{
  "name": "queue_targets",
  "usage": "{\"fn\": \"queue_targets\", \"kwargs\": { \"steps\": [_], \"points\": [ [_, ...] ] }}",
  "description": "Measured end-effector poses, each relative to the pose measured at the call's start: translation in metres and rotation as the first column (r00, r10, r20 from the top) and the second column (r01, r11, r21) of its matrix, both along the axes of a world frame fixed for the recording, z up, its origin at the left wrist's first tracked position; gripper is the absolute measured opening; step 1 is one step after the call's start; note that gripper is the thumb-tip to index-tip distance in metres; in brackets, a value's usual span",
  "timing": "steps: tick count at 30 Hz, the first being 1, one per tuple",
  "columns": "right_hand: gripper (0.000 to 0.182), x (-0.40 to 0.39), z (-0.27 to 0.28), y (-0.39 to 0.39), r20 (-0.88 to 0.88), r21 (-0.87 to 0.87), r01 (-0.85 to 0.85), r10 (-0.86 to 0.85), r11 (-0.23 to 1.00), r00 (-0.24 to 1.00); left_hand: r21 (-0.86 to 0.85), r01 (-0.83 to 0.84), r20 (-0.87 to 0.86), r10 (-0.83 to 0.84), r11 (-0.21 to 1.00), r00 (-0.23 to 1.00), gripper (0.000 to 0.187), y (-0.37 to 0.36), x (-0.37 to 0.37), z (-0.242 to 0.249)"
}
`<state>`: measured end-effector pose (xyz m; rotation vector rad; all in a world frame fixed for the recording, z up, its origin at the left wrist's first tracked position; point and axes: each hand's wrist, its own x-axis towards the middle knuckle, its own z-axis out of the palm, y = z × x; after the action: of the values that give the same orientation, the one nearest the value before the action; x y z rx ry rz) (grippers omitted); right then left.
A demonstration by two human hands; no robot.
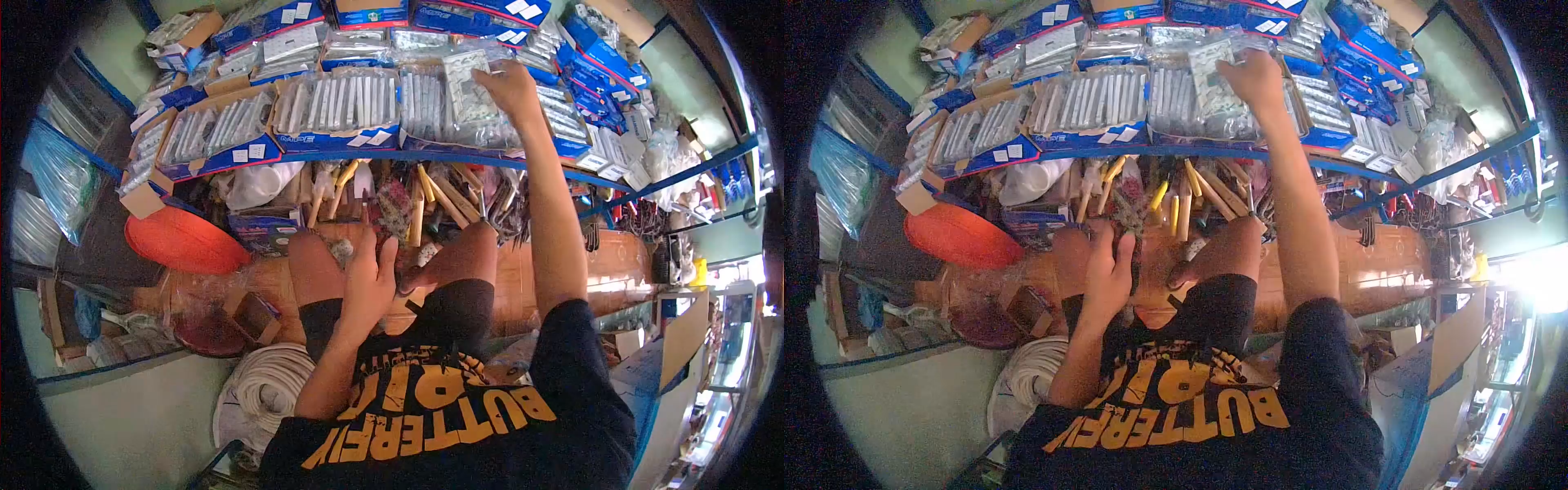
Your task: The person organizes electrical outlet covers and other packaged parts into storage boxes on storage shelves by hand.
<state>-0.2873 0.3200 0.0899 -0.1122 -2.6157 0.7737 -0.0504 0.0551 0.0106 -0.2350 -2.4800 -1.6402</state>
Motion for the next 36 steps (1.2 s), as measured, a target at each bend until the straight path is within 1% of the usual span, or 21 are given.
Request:
{"fn": "queue_targets", "kwargs": {
  "steps": [1,2,4,5,7,8,9,11,13,15,17,18,20,21,23,24,28,30,31,33,36],
  "points": [
    [0.053,-0.014,0.001,0.004,0.003,0.121,-0.034,0.034,0.992,0.999,0.005,-0.01,0.029,0.01,1.0,1.0,0.035,-0.001,0.0,-0.002],
    [0.053,-0.026,0.001,0.008,0.002,0.123,-0.04,0.04,0.992,0.999,0.007,-0.017,0.028,0.017,1.0,0.999,0.035,-0.003,0.0,-0.004],
    [0.05,-0.043,0.001,0.01,0.22,0.313,-0.096,0.026,0.945,0.975,0.078,0.02,0.02,-0.022,0.997,1.0,0.035,-0.007,0.001,-0.008],
    [0.05,-0.05,-0.003,0.01,0.224,0.314,-0.105,0.034,0.944,0.974,0.079,0.012,0.024,-0.014,0.997,1.0,0.035,-0.008,0.001,-0.008],
    [0.046,-0.045,0.002,-0.002,0.223,0.454,-0.081,-0.025,0.887,0.975,0.085,0.013,0.038,-0.016,0.996,0.999,0.034,-0.011,0.001,-0.009],
    [0.042,-0.042,0.008,-0.003,0.309,0.439,-0.081,-0.066,0.895,0.949,0.087,0.011,0.041,-0.015,0.996,0.999,0.034,-0.013,0.001,-0.011],
    [0.042,-0.036,0.014,-0.012,0.31,0.442,-0.082,-0.066,0.893,0.948,0.072,0.007,0.054,-0.011,0.997,0.998,0.033,-0.015,0.0,-0.013],
    [0.041,-0.029,0.016,-0.022,0.356,0.608,-0.203,-0.035,0.768,0.934,0.058,0.007,0.075,-0.012,0.998,0.997,0.032,-0.016,0.001,-0.014],
    [0.041,-0.043,-0.003,-0.021,0.352,0.573,-0.158,-0.068,0.804,0.934,0.077,0.022,0.142,-0.032,0.997,0.989,0.033,-0.016,0.001,-0.012],
    [0.042,-0.05,-0.015,-0.023,0.347,0.537,-0.113,-0.096,0.836,0.933,0.069,0.018,0.129,-0.027,0.997,0.991,0.032,-0.015,0.001,-0.013],
    [0.042,-0.049,-0.021,-0.031,0.244,0.458,-0.094,-0.024,0.884,0.969,0.057,0.011,0.118,-0.017,0.998,0.993,0.032,-0.014,0.002,-0.014],
    [0.042,-0.053,-0.024,-0.031,0.247,0.457,-0.097,-0.021,0.884,0.969,0.08,0.016,0.123,-0.025,0.997,0.992,0.033,-0.013,0.001,-0.014],
    [0.04,-0.058,-0.032,-0.029,0.284,0.272,-0.107,0.027,0.956,0.958,0.104,0.019,0.133,-0.033,0.994,0.991,0.034,-0.014,0.002,-0.014],
    [0.04,-0.06,-0.04,-0.027,0.286,0.274,-0.11,0.028,0.956,0.958,0.079,0.011,0.157,-0.023,0.997,0.987,0.034,-0.015,0.001,-0.014],
    [0.04,-0.063,-0.063,-0.022,0.171,0.482,-0.11,0.03,0.869,0.985,0.059,0.004,0.181,-0.014,0.998,0.983,0.035,-0.015,0.0,-0.014],
    [0.047,-0.061,-0.07,-0.024,0.121,0.492,-0.044,-0.018,0.87,0.992,0.055,0.01,0.177,-0.019,0.998,0.984,0.036,-0.016,-0.001,-0.014],
    [0.05,-0.067,-0.08,-0.021,0.123,0.469,-0.08,0.025,0.88,0.992,0.027,-0.001,0.114,-0.002,1.0,0.993,0.037,-0.012,0.001,-0.017],
    [0.055,-0.076,-0.078,-0.019,0.231,0.43,-0.169,0.073,0.887,0.97,0.01,0.003,0.082,-0.004,1.0,0.997,0.034,-0.013,0.001,-0.022],
    [0.055,-0.067,-0.062,-0.026,0.228,0.432,-0.169,0.074,0.886,0.971,-0.006,0.004,0.054,-0.004,1.0,0.999,0.031,-0.013,0.0,-0.023],
    [0.062,-0.051,-0.033,-0.037,0.604,0.008,-0.152,0.116,0.988,0.788,0.009,0.011,0.084,-0.011,1.0,0.996,0.031,-0.015,0.0,-0.021],
    [0.067,-0.066,-0.047,-0.039,0.566,0.067,-0.122,0.063,0.99,0.822,0.041,0.037,0.148,-0.043,0.998,0.988,0.034,-0.017,0.001,-0.02]
  ]
}}
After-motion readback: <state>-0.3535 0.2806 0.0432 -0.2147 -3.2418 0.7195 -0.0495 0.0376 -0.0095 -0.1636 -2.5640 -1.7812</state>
